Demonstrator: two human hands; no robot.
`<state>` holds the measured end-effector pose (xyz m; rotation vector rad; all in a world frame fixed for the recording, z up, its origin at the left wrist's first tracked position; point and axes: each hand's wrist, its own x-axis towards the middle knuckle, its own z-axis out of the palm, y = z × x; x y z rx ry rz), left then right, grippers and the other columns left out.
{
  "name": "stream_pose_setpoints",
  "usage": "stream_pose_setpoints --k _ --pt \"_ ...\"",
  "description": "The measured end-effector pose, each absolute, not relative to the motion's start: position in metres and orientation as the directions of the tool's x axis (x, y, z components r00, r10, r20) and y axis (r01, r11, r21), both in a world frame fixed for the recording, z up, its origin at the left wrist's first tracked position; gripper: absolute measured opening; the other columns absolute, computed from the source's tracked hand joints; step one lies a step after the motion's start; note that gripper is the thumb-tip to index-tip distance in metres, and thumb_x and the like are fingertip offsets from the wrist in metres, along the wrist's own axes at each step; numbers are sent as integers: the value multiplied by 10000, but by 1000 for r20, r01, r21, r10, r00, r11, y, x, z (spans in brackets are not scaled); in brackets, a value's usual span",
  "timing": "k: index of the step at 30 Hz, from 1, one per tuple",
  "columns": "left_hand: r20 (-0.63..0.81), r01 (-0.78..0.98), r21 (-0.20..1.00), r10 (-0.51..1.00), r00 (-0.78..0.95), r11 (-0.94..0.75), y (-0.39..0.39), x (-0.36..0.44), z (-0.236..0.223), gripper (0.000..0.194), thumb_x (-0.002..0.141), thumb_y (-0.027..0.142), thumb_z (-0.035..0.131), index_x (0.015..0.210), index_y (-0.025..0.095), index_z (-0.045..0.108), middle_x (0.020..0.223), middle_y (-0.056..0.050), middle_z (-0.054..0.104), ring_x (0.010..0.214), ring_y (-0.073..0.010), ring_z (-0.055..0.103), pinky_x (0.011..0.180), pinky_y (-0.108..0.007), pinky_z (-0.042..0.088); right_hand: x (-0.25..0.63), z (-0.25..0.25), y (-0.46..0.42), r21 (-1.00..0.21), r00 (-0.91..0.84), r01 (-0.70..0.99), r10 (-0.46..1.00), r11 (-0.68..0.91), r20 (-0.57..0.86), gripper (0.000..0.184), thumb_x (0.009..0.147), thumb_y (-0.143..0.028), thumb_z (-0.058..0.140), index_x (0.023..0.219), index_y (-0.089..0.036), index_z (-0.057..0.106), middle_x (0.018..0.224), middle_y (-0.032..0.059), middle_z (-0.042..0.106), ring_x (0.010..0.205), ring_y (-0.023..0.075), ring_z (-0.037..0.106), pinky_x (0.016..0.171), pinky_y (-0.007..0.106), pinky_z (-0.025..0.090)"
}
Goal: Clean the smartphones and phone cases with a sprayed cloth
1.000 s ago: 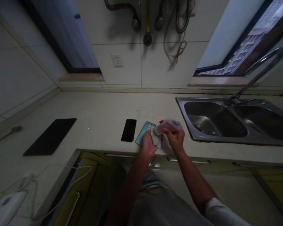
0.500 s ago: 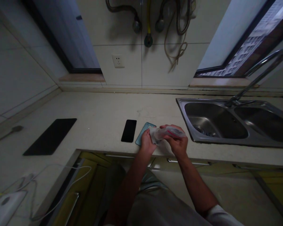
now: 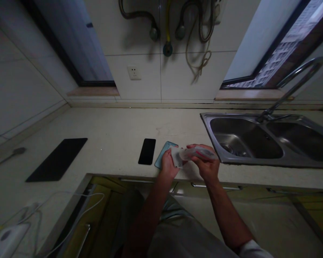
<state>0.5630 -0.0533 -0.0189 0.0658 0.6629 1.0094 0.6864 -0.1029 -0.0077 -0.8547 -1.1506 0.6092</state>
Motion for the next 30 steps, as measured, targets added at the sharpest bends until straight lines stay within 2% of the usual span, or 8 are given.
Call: stream_pose_setpoints --k 6,10,14,18,23,30 --pt "-429 -736 352 799 422 578 -57 566 -22 273 892 318 448 995 163 649 973 -122 731 917 -273 690 850 -484 543 686 15 -110 -776 317 -39 744 630 588 422 737 -348 854 1102 -241 673 1099 79 751 1066 287 704 914 480 587" --pt "-444 -734 349 792 419 583 -61 573 -17 262 880 311 476 952 147 668 957 -140 735 928 -290 691 839 -485 547 684 9 -100 -872 259 -25 845 490 467 389 730 -324 852 1069 -232 685 1096 87 749 1026 285 715 881 467 604" --pt "-459 -734 342 786 414 586 -63 573 -16 250 851 306 518 972 152 673 980 -133 734 969 -295 685 859 -492 543 685 -8 -87 -884 327 -114 857 454 399 397 704 -348 867 1027 -222 673 1001 70 764 913 266 736 821 443 616" --pt "-456 -767 332 805 379 549 -60 568 -18 200 860 265 500 926 157 654 964 -123 734 990 -278 678 876 -489 544 687 -7 -86 -814 392 -304 843 496 367 431 695 -432 869 1028 -231 685 1006 61 757 967 261 725 940 483 569" --pt "-410 -774 340 825 389 534 -57 567 -15 181 878 266 515 914 167 663 926 -97 730 1006 -265 683 879 -450 555 690 -2 -87 -743 435 -479 862 467 261 455 701 -497 849 1060 -271 683 1080 45 740 1030 246 701 1050 544 499" --pt "-508 -761 368 801 317 534 -61 569 -23 120 791 83 608 882 141 662 955 -105 725 997 -234 689 966 -405 529 696 -19 -84 -751 557 -440 806 493 202 428 737 -457 823 1090 -271 668 1135 55 729 1078 250 683 1070 577 466"
